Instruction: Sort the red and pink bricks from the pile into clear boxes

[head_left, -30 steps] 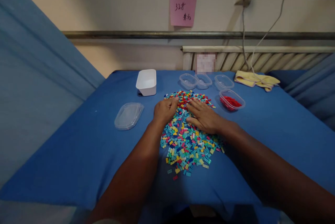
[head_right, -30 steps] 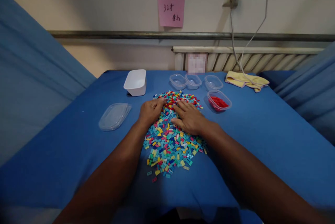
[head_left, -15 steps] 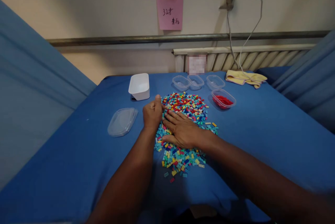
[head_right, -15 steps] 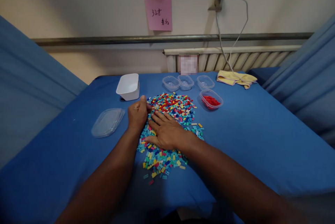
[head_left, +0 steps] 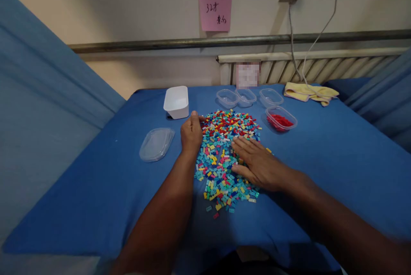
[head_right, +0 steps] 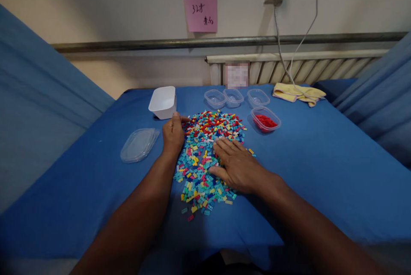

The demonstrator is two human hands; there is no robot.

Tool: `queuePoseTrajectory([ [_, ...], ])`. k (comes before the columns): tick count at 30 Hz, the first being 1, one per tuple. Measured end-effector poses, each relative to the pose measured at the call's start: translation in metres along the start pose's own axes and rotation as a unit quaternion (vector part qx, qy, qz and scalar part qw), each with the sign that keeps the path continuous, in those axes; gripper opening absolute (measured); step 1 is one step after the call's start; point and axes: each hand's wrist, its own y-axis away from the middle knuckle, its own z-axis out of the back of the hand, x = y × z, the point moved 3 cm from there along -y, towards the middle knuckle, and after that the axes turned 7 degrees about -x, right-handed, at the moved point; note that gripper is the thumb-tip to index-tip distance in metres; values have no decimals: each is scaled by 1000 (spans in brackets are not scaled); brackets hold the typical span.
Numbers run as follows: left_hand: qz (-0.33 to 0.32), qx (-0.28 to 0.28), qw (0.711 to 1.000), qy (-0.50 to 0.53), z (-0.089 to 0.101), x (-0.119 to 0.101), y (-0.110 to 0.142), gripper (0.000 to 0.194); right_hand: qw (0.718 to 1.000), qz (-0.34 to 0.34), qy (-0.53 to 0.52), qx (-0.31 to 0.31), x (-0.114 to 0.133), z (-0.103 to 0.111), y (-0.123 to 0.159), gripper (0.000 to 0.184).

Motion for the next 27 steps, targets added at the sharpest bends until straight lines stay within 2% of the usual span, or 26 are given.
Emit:
queuePoseTrajectory([
  [3, 14, -6, 1000, 13, 0, 3, -1, 69, 1000, -21, 14, -3, -15, 6, 12, 83],
  [7, 26, -5, 999, 26, -2, 6, -2, 71, 1000, 1, 11, -8, -22, 23, 15, 76],
  [11, 10, 2, 1000, 28, -4, 6, -2, 72, 999, 4, 24, -45, -12, 33, -19, 83],
  [14, 10, 2, 1000, 27, -4, 5, -2, 72, 999, -31, 26, -28, 1, 18, -51, 95],
  [16, 15, -1, 1000, 27, -3, 6, -3, 73, 999, -48, 20, -2, 13, 5, -60, 99],
  [18, 15, 0, 999, 29, -4, 5, -3, 73, 999, -38, 8, 15, 28, -5, -57, 100],
  [22, 8, 9, 1000, 22, -7, 4, -4, 75, 1000, -1, -11, 19, 54, -13, -32, 98],
  [25, 13, 14, 1000, 14, -7, 3, -5, 75, 999, 30, -14, 28, 65, -12, -22, 100],
  [27, 11, 14, 1000, 16, -6, 2, -5, 74, 997, 61, -22, 35, 64, -4, -23, 95],
])
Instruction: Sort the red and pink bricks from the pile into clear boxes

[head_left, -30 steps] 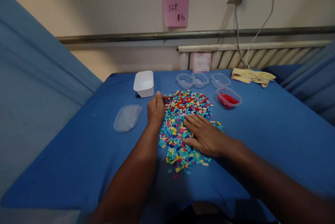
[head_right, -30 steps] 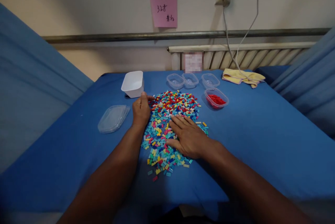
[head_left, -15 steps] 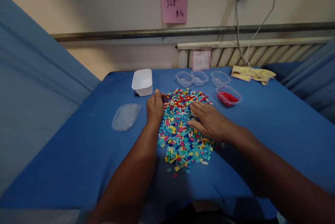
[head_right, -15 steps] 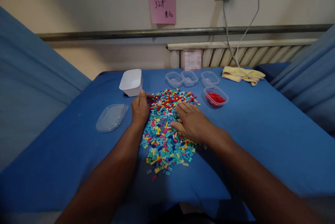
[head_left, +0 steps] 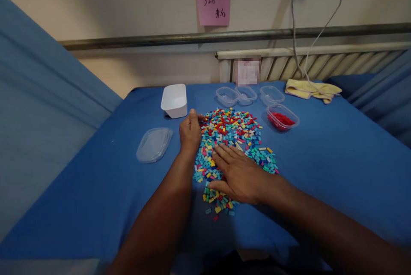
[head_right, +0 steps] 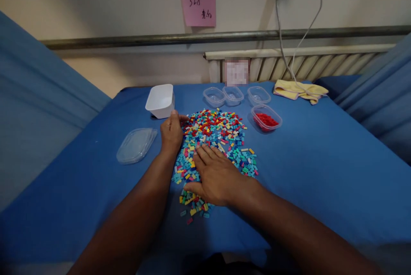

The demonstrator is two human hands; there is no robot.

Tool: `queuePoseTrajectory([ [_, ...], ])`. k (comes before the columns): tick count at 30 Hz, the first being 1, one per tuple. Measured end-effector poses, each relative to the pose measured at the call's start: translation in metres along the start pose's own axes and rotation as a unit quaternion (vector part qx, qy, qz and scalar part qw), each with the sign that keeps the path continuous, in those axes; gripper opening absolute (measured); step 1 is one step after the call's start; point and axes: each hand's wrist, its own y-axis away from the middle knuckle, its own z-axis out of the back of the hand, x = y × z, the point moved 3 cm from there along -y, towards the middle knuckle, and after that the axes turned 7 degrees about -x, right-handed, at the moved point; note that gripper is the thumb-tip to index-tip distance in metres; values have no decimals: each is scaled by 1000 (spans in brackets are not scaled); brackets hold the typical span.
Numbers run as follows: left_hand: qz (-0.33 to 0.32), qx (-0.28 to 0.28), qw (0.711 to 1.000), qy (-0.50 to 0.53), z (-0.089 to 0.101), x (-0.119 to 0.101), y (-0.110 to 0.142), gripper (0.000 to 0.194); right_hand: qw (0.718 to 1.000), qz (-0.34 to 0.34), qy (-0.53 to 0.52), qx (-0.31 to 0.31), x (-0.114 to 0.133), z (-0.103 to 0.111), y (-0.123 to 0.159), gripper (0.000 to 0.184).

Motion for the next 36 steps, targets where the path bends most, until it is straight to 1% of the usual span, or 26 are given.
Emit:
queuePoseTrajectory([
  [2, -6, -2, 1000, 7, 1, 0, 0, 73, 999, 43, -9, -5, -11, 16, -2, 78],
  [3, -8, -2, 1000, 9, 1, 0, 0, 73, 998, 59, -8, -14, -22, 27, -3, 66],
  [4, -9, -2, 1000, 9, 1, 0, 1, 73, 998, 57, -2, -35, -36, 38, -4, 56],
  [6, -5, -2, 1000, 6, 1, 0, 1, 73, 997, -13, 34, -74, -74, 55, -5, 36],
  [7, -3, -1, 1000, 5, 0, 1, 0, 72, 992, -50, 52, -100, -93, 60, -5, 31],
  [9, 0, -1, 1000, 7, 0, 1, 0, 72, 980, -95, 59, -164, -125, 62, -4, 26],
  [11, 0, 0, 1000, 13, -1, 0, -1, 70, 977, -68, 22, -200, -141, 53, -5, 24],
  [14, -1, 0, 1000, 19, -1, -1, -2, 68, 978, -16, 3, -207, -145, 34, -7, 23],
  [16, -3, -1, 1000, 16, -1, -2, -2, 67, 980, -24, 22, -199, -144, 30, -6, 23],
  [21, -6, 1, 1000, 15, -2, -4, -2, 63, 975, -117, 67, -177, -156, 40, 11, 23],
  [24, -10, 1, 1000, 13, -2, -3, -1, 60, 969, -146, 85, -178, -162, 45, 20, 24],
  [26, -12, 1, 1000, 8, -2, -3, -1, 58, 965, -140, 80, -205, -160, 46, 21, 23],
  [28, -14, 1, 1000, 8, -2, -2, -1, 57, 967, -107, 52, -226, -155, 44, 17, 24],
  [31, -21, 2, 1000, 11, -2, -2, -1, 57, 977, -55, 16, -206, -148, 39, 10, 26],
  [33, -24, 1, 1000, 11, -2, -2, -1, 56, 979, -68, 29, -189, -149, 38, 9, 26],
  [36, -17, -2, 1000, 15, -2, -1, -1, 55, 975, -124, 42, -178, -154, 40, 15, 25],
])
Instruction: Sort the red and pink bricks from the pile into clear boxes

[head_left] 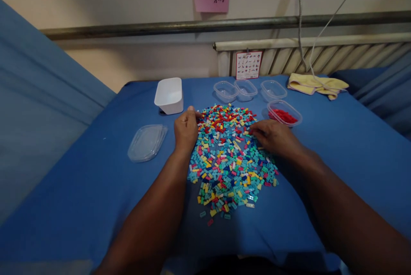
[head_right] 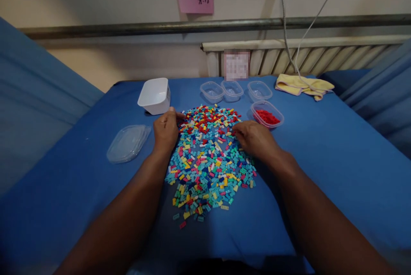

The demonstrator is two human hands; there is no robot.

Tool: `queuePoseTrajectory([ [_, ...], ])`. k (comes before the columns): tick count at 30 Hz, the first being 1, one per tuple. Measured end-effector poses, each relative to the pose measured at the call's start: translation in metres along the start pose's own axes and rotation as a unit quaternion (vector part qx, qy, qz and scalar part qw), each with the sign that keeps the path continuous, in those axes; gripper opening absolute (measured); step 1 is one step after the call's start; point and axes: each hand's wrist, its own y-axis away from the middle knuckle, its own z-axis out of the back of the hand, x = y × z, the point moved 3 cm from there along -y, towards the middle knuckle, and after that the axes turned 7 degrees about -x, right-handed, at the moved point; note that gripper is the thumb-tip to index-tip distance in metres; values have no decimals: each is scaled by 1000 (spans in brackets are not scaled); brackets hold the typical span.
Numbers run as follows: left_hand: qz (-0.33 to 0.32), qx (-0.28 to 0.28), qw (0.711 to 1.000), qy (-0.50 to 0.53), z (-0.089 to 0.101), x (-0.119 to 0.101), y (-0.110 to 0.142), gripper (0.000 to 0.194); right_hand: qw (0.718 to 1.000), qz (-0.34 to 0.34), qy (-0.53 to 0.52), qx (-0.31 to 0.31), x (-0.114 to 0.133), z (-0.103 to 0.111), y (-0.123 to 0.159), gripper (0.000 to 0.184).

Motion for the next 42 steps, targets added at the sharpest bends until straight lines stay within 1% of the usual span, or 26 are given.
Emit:
queuePoseTrajectory([
  [2, 6, 2, 1000, 1, 0, 0, 0, 54, 1000, -30, -6, 6, -3, 3, 2, 25],
  [4, 9, 5, 1000, -2, 0, -1, 1, 54, 999, -42, -2, 11, -4, 4, 1, 25],
  [10, 7, 3, 1000, -2, 0, 1, 1, 53, 997, -3, 61, 54, -1, -1, -12, 24],
  [15, 13, 12, 1000, -5, -2, 5, 1, 55, 993, -14, 98, 61, 7, 1, -17, 22],
  [18, 14, 6, 1000, -18, -2, 4, 1, 56, 991, -31, 118, 63, 13, 1, -19, 21],
  [21, 12, 3, 1000, -18, -1, 3, 1, 57, 987, -40, 143, 63, 17, -2, -20, 24],
  [25, 6, 5, 1000, -17, -1, 1, 2, 57, 989, -37, 137, 35, 20, -3, -18, 20],
  [28, 2, 2, 1000, -17, -1, 0, 2, 57, 993, -44, 109, -17, 14, 8, -15, 16],
  [31, 9, 3, 1000, -15, -1, 1, 2, 57, 987, -77, 101, -100, -6, 32, -10, 17],
  [33, 12, 9, 1000, -15, -2, 1, 2, 57, 976, -122, 119, -137, -24, 50, -5, 19],
  [35, 12, 10, 1000, -14, -2, 1, 2, 57, 966, -167, 141, -139, -41, 61, 0, 20],
  [37, 10, 5, 1000, -9, -2, 2, 2, 56, 962, -182, 152, -134, -50, 63, 4, 20],
  [39, 8, 4, 1000, -10, -1, 2, 2, 56, 967, -149, 140, -150, -45, 57, 4, 21],
  [40, 7, 4, 1000, -12, -1, 2, 2, 56, 972, -117, 123, -162, -39, 51, 4, 23],
  [42, 6, 7, 1000, -14, -2, 2, 2, 57, 984, -36, 68, -162, -20, 34, 0, 28],
])
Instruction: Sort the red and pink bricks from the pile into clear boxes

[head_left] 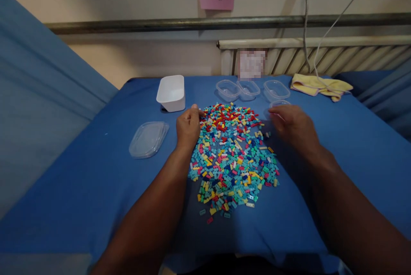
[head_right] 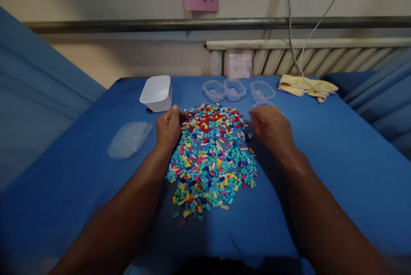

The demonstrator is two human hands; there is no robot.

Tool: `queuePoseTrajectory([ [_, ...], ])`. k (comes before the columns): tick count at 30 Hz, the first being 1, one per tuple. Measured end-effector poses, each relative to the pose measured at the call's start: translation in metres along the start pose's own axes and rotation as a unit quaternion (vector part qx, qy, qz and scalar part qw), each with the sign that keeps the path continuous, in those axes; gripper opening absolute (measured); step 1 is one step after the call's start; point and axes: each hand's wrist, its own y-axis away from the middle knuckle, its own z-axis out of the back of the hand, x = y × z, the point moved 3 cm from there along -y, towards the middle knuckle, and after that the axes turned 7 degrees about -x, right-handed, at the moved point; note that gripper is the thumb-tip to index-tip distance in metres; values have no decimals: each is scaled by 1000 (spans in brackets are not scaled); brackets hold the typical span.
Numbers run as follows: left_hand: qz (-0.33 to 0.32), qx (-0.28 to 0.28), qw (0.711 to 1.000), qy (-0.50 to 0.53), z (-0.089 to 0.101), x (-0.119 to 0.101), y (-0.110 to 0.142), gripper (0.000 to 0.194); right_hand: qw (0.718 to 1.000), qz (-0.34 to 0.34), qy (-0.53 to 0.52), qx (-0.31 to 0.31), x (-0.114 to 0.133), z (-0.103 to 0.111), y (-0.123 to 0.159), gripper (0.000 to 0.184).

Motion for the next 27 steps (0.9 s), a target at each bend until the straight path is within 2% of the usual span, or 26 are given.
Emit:
queuePoseTrajectory([
  [2, 0, -1, 1000, 1, 0, 0, 0, 56, 994, 68, -66, 49, 24, -18, 3, 33],
  [4, 0, -4, 1000, 2, 0, -1, 0, 55, 984, 111, -85, 114, 43, -33, 5, 34],
  [7, -1, -3, 1000, 3, 0, -3, 0, 54, 976, 120, -60, 170, 54, -42, 7, 33],
  [13, -2, -3, 1000, -2, 0, -2, 1, 55, 980, 74, -65, 175, 43, -35, 17, 32],
  [16, -1, 1, 1000, 2, -1, 1, 1, 56, 985, 53, -71, 151, 37, -33, 17, 30],
  [20, -5, 2, 1000, 2, -1, 1, 2, 57, 991, 44, -29, 121, 36, -37, 6, 30],
  [27, -1, 2, 1000, 7, -1, 1, 3, 57, 978, 92, 0, 187, 51, -45, -4, 26],
])
